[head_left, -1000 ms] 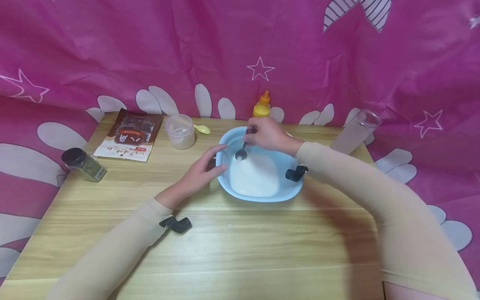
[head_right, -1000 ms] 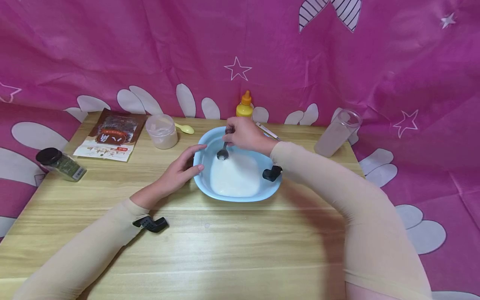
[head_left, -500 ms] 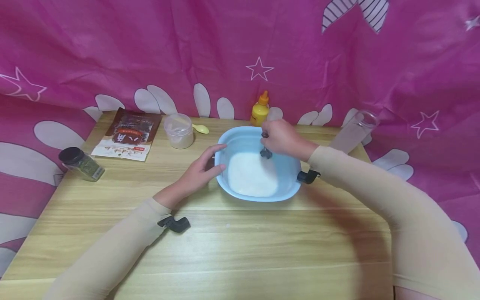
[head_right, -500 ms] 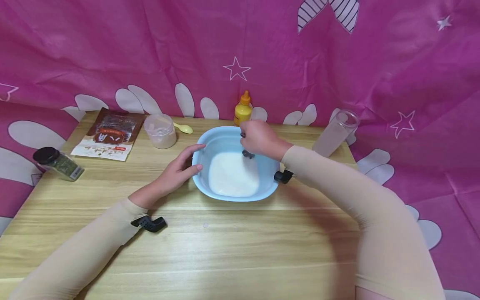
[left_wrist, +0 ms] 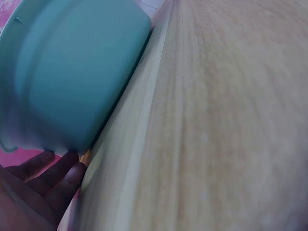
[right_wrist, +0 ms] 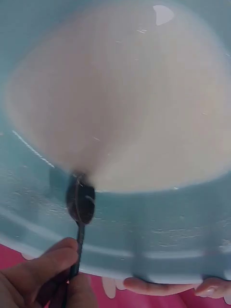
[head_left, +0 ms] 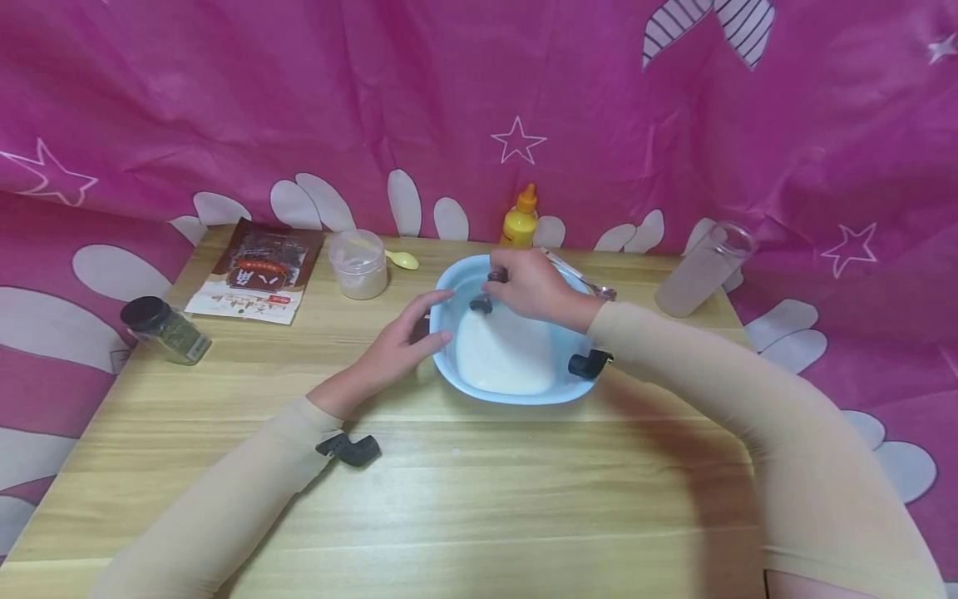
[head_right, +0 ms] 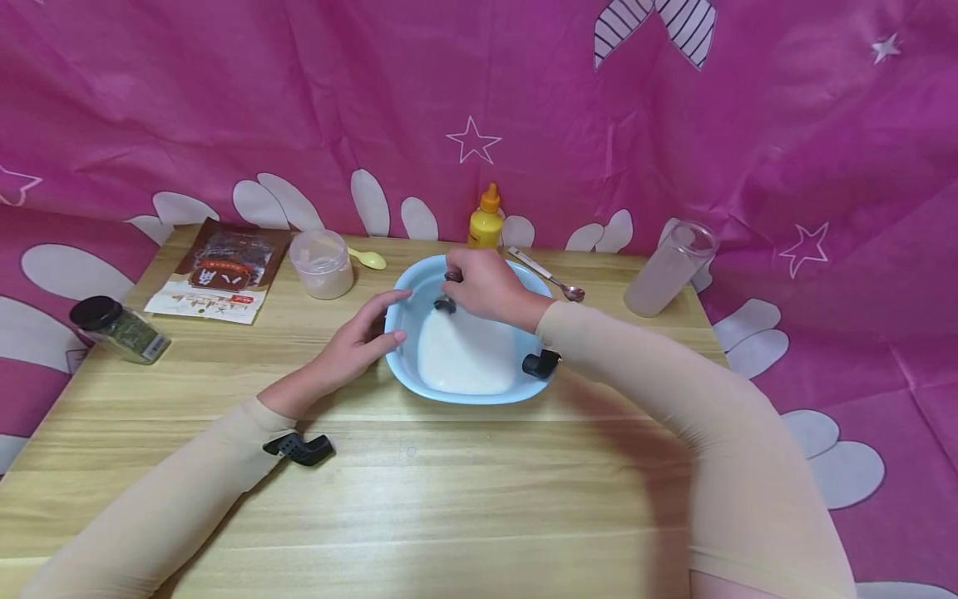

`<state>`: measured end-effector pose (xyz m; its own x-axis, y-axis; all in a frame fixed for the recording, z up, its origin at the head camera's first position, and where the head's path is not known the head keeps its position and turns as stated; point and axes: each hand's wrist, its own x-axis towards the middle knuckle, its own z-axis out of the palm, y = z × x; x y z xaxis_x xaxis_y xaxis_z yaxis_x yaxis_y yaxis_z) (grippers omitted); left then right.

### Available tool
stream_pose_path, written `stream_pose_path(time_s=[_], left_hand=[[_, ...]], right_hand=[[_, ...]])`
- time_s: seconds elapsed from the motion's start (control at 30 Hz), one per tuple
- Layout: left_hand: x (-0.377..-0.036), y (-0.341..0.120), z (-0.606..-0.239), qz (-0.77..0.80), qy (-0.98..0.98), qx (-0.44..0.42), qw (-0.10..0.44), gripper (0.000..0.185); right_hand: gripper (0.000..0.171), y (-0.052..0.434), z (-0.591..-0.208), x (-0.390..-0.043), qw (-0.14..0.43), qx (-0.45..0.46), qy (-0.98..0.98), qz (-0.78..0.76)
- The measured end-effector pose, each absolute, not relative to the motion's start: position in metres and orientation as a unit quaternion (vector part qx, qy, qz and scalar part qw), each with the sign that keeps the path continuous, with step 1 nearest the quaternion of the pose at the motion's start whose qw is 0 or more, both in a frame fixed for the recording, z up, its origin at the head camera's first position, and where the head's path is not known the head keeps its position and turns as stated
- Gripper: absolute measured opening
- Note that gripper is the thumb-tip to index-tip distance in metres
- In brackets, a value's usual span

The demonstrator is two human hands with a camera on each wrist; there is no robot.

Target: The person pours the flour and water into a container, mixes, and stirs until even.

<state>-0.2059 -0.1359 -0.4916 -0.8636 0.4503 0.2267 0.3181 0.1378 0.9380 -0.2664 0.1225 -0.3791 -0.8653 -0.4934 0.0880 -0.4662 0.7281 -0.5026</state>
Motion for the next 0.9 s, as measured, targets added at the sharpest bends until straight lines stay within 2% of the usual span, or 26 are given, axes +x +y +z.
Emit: stream_pose_path(time_s=[0.27, 0.53, 0.73, 0.9], left_hand=[[-0.206, -0.136, -0.492, 0.604, 0.754, 0.254, 0.053, 0.062], [-0.206, -0.135, -0.492, 0.605, 0.751, 0.257, 0.053, 0.064], [-0.205, -0.135, -0.492, 0.605, 0.754, 0.251, 0.049, 0.063], [-0.205, -0.136, -0.491, 0.605, 0.753, 0.253, 0.049, 0.063]], right_hand=[[0.018, 0.121, -0.379, -0.259, 0.064, -0.324, 0.897, -0.294], [0.017, 0.133, -0.370, -0.240, 0.175, -0.376, 0.857, -0.305], [0.022, 0.152, -0.360, -0.238, 0.242, -0.347, 0.860, -0.285], [0.028, 0.172, -0.355, -0.245, 0.258, -0.302, 0.884, -0.245]])
